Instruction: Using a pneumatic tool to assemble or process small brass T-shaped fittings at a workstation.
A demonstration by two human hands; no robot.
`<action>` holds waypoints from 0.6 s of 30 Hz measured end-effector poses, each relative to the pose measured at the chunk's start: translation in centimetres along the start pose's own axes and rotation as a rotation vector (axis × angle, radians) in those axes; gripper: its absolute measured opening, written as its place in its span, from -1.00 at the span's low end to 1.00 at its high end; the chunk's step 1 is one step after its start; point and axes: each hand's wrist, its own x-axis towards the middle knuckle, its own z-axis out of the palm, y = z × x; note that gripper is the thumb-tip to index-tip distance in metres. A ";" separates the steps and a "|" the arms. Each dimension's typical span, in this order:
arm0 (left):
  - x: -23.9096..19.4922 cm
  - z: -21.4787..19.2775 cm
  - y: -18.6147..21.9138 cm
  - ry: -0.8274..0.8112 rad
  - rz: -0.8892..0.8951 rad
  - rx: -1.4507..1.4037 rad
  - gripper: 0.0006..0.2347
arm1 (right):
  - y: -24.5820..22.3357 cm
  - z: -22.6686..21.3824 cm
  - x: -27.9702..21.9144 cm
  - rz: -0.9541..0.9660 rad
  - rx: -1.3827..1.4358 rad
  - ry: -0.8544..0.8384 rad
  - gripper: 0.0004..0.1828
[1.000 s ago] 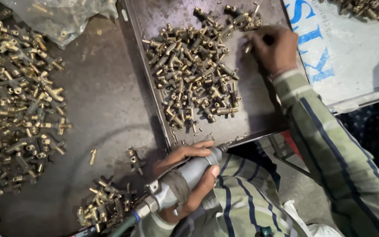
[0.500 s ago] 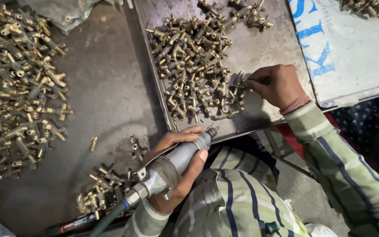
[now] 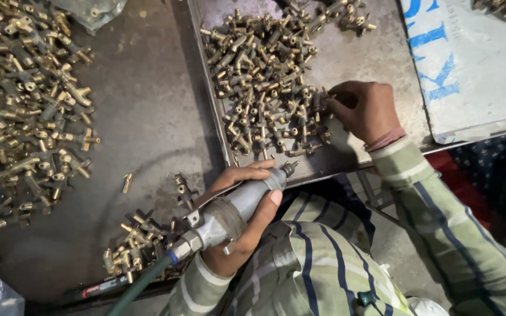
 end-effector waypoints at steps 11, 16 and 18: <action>-0.4 -0.6 -1.4 0.065 -0.016 -0.163 -0.76 | -3.0 -1.8 -1.5 0.278 1.483 -0.224 -0.65; 0.2 -0.5 0.2 0.015 -0.077 -0.257 -0.76 | -7.7 -1.9 -2.0 0.592 1.712 -0.233 -0.63; 0.3 -0.3 1.2 -0.002 -0.097 -0.247 -0.75 | -7.5 -1.5 -2.5 0.515 1.788 -0.291 -0.53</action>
